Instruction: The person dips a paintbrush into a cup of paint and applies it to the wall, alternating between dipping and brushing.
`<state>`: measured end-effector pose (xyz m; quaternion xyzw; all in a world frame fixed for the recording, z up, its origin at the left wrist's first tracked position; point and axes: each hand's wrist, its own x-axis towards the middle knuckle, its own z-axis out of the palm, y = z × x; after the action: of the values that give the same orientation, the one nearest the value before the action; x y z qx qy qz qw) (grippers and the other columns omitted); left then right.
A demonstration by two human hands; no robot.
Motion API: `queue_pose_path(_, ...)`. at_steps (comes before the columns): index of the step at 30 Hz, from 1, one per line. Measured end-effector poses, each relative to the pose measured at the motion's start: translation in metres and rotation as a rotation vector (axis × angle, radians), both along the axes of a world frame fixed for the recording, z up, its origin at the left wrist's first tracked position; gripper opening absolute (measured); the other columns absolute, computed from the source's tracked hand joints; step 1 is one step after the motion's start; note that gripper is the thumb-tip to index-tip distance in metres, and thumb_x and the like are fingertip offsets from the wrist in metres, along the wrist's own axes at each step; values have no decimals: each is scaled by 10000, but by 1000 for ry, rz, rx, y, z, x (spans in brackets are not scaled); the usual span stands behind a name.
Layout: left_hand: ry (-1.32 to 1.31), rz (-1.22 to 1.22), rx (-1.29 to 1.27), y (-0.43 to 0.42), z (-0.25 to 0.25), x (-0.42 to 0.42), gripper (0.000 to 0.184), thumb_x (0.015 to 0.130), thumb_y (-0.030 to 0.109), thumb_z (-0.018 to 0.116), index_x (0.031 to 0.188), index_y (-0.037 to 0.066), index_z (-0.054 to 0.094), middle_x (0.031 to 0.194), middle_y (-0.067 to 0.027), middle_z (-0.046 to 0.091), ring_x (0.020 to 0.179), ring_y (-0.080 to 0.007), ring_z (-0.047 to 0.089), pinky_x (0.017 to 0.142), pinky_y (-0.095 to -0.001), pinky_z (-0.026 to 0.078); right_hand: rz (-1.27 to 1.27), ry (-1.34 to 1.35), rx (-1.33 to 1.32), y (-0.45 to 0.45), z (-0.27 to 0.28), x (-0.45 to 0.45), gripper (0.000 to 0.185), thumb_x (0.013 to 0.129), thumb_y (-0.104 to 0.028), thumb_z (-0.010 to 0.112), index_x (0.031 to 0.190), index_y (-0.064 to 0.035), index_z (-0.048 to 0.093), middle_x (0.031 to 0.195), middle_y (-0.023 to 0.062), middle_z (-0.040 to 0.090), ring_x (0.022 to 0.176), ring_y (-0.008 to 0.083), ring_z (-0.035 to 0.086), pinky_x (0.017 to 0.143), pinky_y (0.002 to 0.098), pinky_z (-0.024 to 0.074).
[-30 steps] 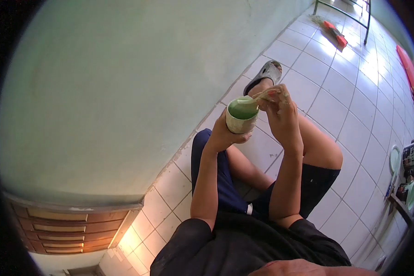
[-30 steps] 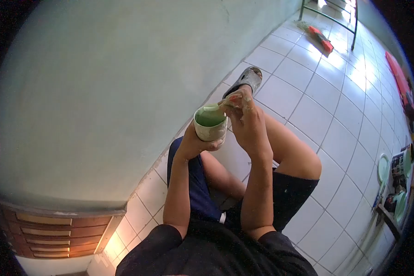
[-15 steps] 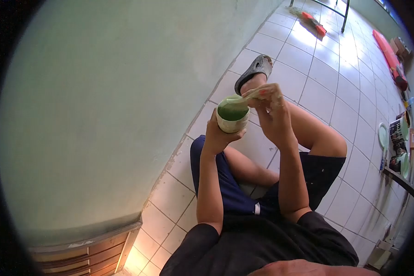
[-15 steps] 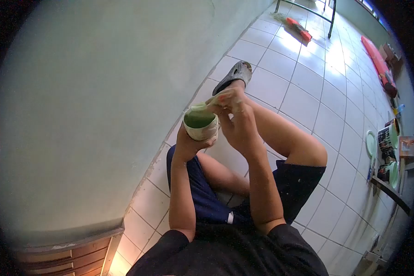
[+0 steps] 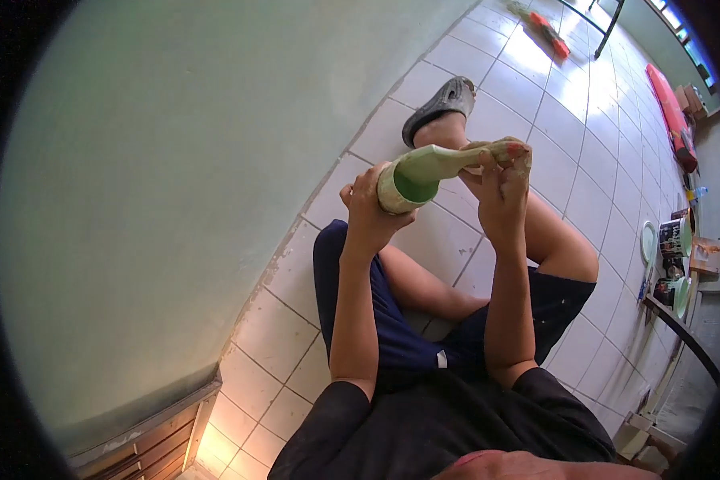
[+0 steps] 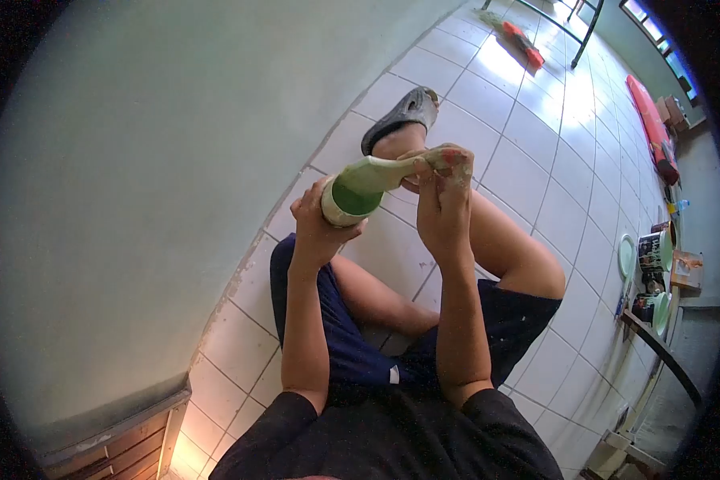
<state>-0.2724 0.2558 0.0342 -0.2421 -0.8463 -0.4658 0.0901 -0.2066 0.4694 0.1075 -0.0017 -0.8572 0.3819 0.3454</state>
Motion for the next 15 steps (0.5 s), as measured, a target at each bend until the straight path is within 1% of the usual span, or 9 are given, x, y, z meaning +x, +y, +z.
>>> queue_pose_path(2,0,4,-3,4,-4,2,893,583,291,959,1377,117,589,1212,-82,706,1195,-293,626,1070,-479,304,37,-36,-363,-6,12,2,113,1087,-20,547,1170,25,485,1049,155,674,933,199,682,822,327,574)
queue_pose_path(6,0,11,1,10,-10,3,891,584,285,958,1377,114,589,1209,-84,707,1200,-302,624,1072,-475,307,40,-16,-362,1,2,0,117,1084,-14,547,1178,25,490,1035,149,677,931,200,683,817,332,573)
queue_pose_path(7,-5,9,2,11,-11,2,891,584,285,958,1377,114,589,1209,-84,707,1200,-302,624,1072,-475,307,58,-7,-456,-2,4,-1,111,1082,-8,545,1175,28,495,1031,147,679,940,201,685,818,330,575)
queue_pose_path(8,-18,-5,-12,11,-12,1,893,596,304,962,1379,118,576,1229,-92,691,1205,-316,622,1072,-499,339,77,2,-550,-3,4,-1,106,1080,-3,543,1172,30,500,1026,145,681,949,201,688,819,329,577)
queue_pose_path(9,-31,-20,-24,11,-14,1,894,607,323,965,1381,121,564,1248,-101,675,1211,-330,620,1071,-524,371,75,-1,-547,0,1,-1,106,1080,-3,543,1172,30,500,1026,145,681,949,201,688,819,329,577)
queue_pose_path(11,-27,-11,-15,12,-17,0,894,607,322,966,1380,121,564,1241,-99,677,1206,-330,623,1071,-522,371,43,-55,-351,8,-9,-1,113,1070,11,549,1173,35,508,1052,155,694,967,209,698,832,331,581)
queue_pose_path(12,-20,-2,-9,13,-18,0,893,607,322,967,1379,121,564,1233,-97,680,1201,-330,627,1070,-519,372,45,-60,-348,4,-5,-1,113,1070,11,549,1173,35,508,1052,155,694,967,209,698,832,331,581)
queue_pose_path(14,-46,-6,1,13,-21,0,891,608,325,966,1378,123,565,1231,-95,680,1202,-331,626,1070,-517,373,93,-29,-576,-6,6,0,110,1066,-6,560,1163,44,555,1061,170,705,970,216,703,845,340,576)
queue_pose_path(15,-67,-13,7,13,-22,-1,889,609,328,966,1376,124,565,1229,-93,679,1203,-331,625,1069,-515,374,96,-34,-573,-4,2,-1,110,1066,-6,560,1163,44,555,1061,170,705,970,216,703,845,340,576)
